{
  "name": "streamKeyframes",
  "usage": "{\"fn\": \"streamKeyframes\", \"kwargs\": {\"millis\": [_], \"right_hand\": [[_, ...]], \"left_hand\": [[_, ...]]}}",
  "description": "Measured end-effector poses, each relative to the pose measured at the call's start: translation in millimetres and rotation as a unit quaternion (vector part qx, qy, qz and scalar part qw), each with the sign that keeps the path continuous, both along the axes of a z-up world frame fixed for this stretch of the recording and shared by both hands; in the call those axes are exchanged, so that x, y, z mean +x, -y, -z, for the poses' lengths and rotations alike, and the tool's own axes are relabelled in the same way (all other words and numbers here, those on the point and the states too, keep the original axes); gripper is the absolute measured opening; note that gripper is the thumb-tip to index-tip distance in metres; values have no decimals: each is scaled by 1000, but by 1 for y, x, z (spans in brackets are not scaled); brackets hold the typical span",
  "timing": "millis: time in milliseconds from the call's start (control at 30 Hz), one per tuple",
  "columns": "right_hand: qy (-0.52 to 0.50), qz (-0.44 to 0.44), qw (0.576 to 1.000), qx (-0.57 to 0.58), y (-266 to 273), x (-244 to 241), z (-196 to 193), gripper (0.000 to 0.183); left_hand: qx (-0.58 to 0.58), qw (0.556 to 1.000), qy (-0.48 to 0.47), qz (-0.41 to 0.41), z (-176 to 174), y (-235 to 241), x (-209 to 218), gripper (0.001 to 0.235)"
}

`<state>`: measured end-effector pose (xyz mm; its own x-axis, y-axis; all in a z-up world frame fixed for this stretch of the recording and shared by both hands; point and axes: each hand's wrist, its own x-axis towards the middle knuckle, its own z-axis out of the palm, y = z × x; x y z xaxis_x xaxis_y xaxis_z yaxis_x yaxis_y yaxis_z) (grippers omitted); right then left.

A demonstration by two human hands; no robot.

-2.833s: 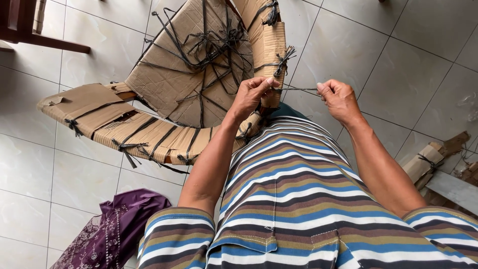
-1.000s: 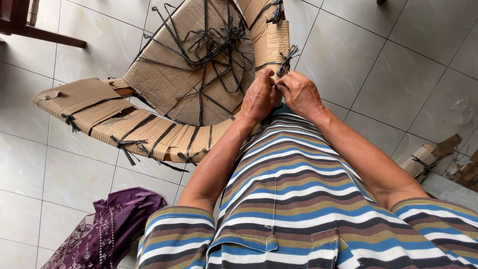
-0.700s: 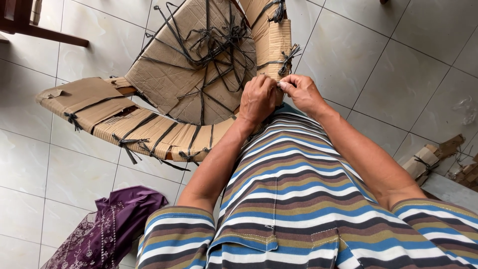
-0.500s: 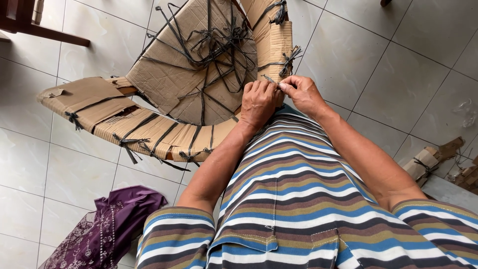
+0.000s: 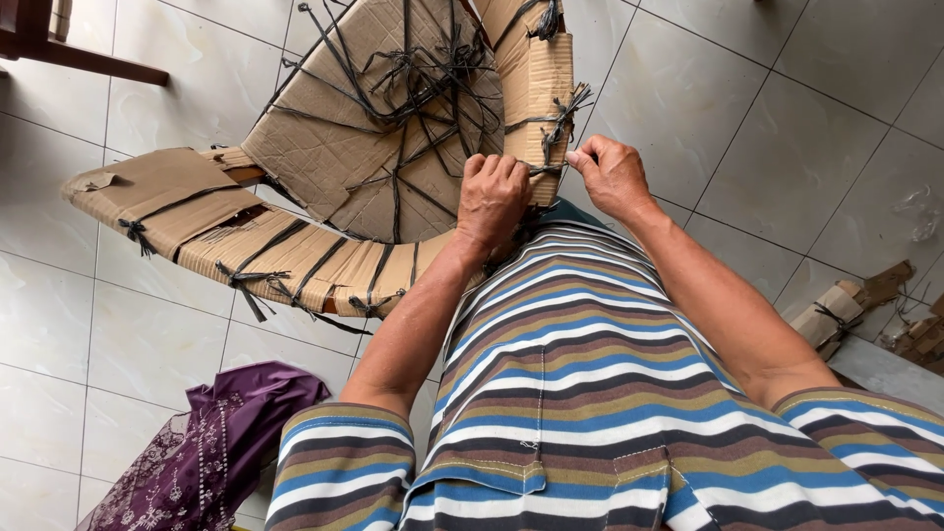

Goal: Securing cardboard padding to a wooden chair frame by wrapping and tying black plastic strips.

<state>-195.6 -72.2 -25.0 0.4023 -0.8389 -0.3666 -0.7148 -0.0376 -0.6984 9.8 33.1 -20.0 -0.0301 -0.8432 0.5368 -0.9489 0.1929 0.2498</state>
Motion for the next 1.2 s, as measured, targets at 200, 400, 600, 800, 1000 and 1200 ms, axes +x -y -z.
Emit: {"fn": "streamKeyframes", "kwargs": {"millis": [200, 400, 600, 800, 1000, 1200], "right_hand": [[-37, 7, 999, 16, -2, -16, 24, 21], [5, 55, 996, -76, 24, -11, 1, 17], [7, -31, 928, -370, 68, 81, -44, 18], [-86, -178, 927, -320, 93, 119, -15, 41], [-55, -125, 950, -282, 95, 116, 2, 55], [-47, -104, 955, -273, 92, 108, 10, 51]], "left_hand": [[58, 996, -65, 18, 21, -7, 4, 13], [407, 805, -426, -67, 24, -29, 26, 30], [584, 695, -375, -189, 41, -47, 58, 32], [564, 667, -421, -243, 124, -89, 76, 35], [558, 641, -440, -289, 191, -109, 73, 43], [578, 573, -492, -308, 277, -79, 54, 57]]}}
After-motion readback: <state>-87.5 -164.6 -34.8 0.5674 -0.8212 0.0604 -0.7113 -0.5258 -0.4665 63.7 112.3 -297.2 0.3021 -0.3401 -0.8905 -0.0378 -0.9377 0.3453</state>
